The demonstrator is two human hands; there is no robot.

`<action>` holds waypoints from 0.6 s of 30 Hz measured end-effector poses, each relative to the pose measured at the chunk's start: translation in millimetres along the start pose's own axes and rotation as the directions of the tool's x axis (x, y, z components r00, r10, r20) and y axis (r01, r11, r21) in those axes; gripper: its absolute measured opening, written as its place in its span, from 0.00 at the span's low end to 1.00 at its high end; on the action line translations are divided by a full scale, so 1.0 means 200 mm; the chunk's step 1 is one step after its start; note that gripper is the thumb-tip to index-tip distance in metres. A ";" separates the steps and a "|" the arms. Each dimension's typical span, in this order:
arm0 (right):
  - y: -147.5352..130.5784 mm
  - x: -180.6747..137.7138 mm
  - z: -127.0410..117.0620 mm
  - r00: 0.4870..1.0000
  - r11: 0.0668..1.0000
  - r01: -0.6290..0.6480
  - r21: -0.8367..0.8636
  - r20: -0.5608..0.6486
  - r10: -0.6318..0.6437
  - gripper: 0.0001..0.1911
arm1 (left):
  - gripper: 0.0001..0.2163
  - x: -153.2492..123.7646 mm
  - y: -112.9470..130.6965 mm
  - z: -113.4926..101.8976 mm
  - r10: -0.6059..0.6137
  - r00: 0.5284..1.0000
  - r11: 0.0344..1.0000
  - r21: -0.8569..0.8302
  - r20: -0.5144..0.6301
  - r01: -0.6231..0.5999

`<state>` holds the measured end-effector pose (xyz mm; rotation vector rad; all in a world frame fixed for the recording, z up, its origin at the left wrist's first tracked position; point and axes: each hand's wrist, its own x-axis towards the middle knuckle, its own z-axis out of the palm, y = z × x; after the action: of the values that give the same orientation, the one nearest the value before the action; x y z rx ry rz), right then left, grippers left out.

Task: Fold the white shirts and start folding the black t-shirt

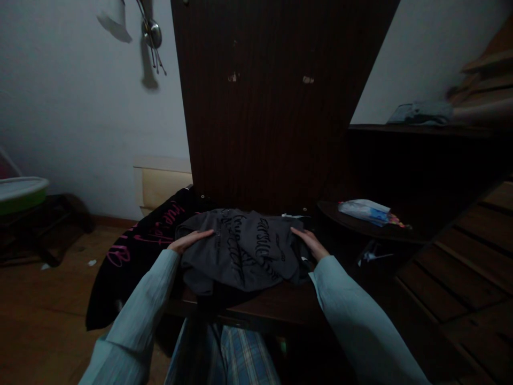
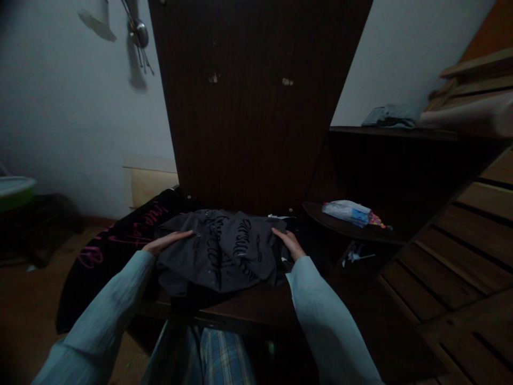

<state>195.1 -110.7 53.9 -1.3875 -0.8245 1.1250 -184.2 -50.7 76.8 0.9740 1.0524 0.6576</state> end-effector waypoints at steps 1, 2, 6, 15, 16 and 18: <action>0.00 0.00 0.02 1.000 0.999 0.001 -0.044 0.004 0.000 0.09 | 0.16 0.01 0.00 0.01 -0.005 1.000 0.998 0.062 -0.029 0.007; -0.02 0.01 0.03 1.000 0.996 0.003 -0.086 0.009 -0.002 0.08 | 0.16 0.01 0.02 0.02 0.006 0.998 0.994 0.109 -0.063 0.001; -0.20 0.05 0.02 0.986 0.987 0.156 0.045 -0.075 -0.152 0.05 | 0.13 0.00 0.20 -0.01 0.232 0.957 0.970 -0.034 -0.176 -0.241; -0.01 -0.03 0.14 0.980 0.993 -0.099 0.057 0.178 0.087 0.11 | 0.15 -0.04 0.08 -0.11 0.104 0.989 0.981 -0.151 -0.101 -0.119; 0.01 -0.03 0.18 0.977 0.995 -0.103 0.002 0.190 0.100 0.11 | 0.16 -0.04 0.08 -0.09 0.088 0.992 0.990 -0.103 -0.089 -0.097; -0.03 0.00 0.25 0.981 0.997 -0.065 -0.045 0.182 0.072 0.09 | 0.16 -0.05 0.16 -0.08 0.134 0.982 0.989 -0.039 -0.130 -0.140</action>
<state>147.6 -94.0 62.9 -1.3675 -0.9401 1.3113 -202.8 -39.3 107.3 0.9787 1.0830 0.8644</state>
